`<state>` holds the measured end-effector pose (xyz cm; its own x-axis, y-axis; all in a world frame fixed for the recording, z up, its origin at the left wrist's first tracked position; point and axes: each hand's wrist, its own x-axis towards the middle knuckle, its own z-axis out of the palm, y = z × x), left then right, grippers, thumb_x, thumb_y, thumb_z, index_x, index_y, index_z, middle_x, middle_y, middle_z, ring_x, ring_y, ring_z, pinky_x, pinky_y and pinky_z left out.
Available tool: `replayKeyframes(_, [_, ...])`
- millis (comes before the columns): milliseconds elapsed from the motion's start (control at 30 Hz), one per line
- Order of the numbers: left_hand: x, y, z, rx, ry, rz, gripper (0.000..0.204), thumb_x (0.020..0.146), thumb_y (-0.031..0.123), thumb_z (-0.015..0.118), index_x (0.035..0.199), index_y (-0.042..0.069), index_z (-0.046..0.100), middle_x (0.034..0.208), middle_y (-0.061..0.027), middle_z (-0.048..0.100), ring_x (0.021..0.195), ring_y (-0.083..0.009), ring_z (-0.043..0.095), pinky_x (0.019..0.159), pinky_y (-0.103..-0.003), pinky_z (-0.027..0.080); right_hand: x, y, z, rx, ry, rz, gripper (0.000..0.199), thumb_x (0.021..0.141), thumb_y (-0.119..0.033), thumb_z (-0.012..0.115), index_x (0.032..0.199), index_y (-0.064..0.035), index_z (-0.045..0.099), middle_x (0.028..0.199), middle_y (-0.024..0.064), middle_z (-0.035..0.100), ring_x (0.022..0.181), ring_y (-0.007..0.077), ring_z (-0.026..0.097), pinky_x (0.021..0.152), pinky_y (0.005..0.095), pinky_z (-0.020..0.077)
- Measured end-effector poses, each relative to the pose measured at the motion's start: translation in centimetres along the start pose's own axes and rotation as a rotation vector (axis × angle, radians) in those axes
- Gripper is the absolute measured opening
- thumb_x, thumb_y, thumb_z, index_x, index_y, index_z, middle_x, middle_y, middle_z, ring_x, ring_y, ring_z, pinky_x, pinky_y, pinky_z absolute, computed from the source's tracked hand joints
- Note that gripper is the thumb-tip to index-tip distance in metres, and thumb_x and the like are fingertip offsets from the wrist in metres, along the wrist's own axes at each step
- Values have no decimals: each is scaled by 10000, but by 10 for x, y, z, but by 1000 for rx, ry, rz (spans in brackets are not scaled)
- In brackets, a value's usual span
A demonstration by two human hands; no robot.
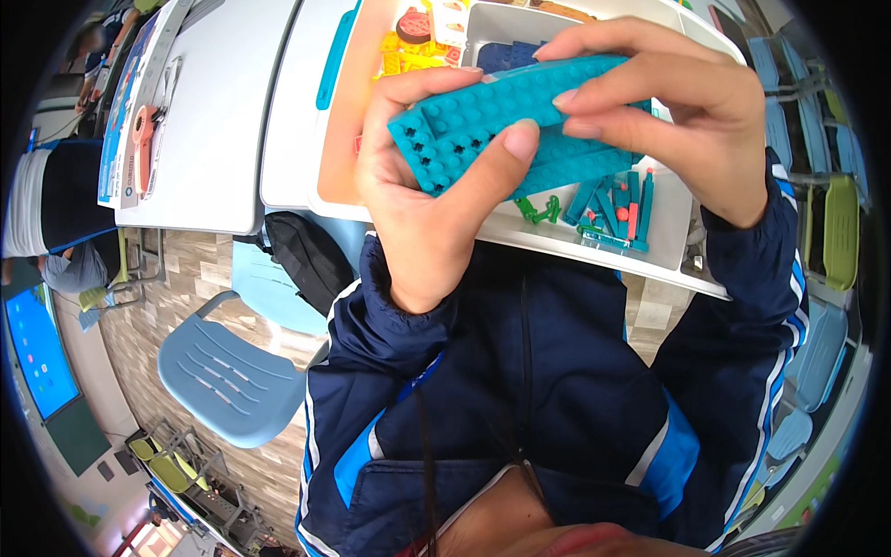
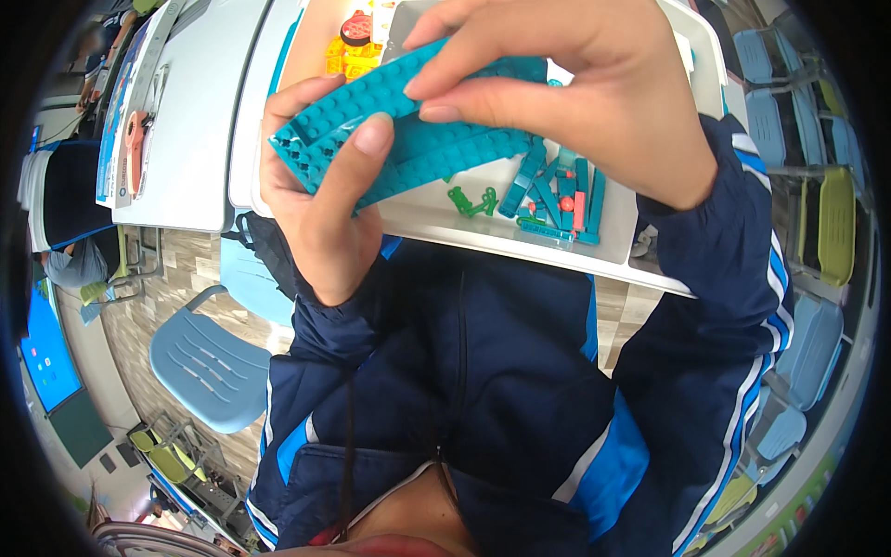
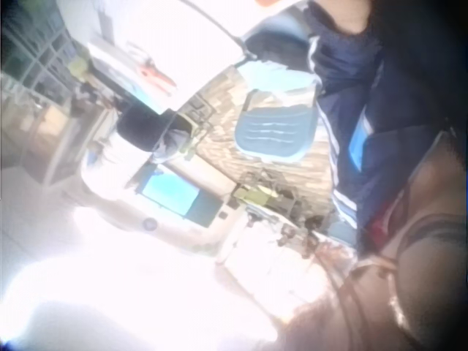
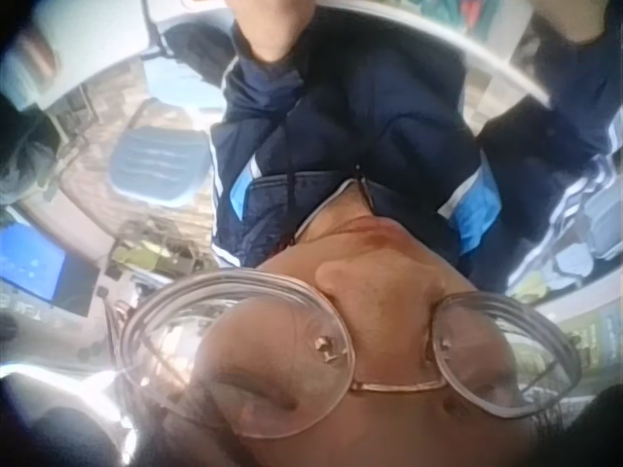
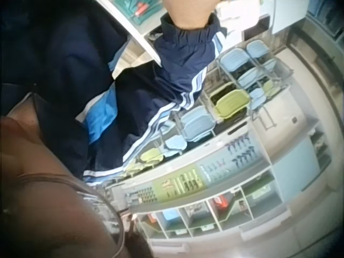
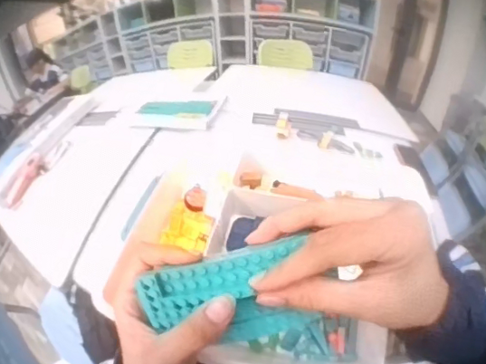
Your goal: The person assembles teal plastic building bricks by hand, repeatedly picking up small pieces from a compartmentalized tray and attaching them to a larger base plate. The person rotates the structure to access different sides and continues adding pieces throughout the clip.
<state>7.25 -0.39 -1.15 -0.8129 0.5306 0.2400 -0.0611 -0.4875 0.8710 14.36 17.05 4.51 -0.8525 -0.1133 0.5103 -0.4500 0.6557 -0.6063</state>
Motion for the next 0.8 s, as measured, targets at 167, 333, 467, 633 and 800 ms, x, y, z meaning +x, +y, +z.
replayKeyframes(167, [-1,2,0,-60,18,-40,376,751,-25,700,1078,16,518,937,-85,624,820,-120,596,744,-241,485,-2,4,-4,292,0,175,140,674,44,733,801,-15,721,922,119,659,800,161,610,705,236,466])
replayKeyframes(333, [1,-3,0,-31,27,-6,382,736,-31,709,1070,6,528,928,-91,630,811,-126,602,746,-240,484,-5,16,-2,288,-8,100,213,674,34,745,879,-11,708,911,97,648,825,154,598,717,229,466])
replayKeyframes(467, [4,-3,3,-104,142,36,393,770,35,697,1114,8,508,969,-104,616,853,-138,600,746,-240,484,-3,18,-7,291,154,59,456,673,11,761,1100,4,603,971,81,614,883,151,579,770,233,460])
replayKeyframes(633, [9,0,1,-213,301,86,419,843,138,643,1192,8,452,1029,-118,583,879,-163,601,722,-258,514,-17,28,-28,-122,-63,456,223,743,-88,716,922,4,619,848,106,627,775,149,593,677,262,453])
replayKeyframes(800, [9,-3,-1,-256,212,54,314,921,148,532,1200,26,452,1052,-96,585,916,-145,591,765,-262,492,-51,48,11,-505,-321,484,245,755,-182,705,656,32,639,572,118,591,501,199,560,500,304,427])
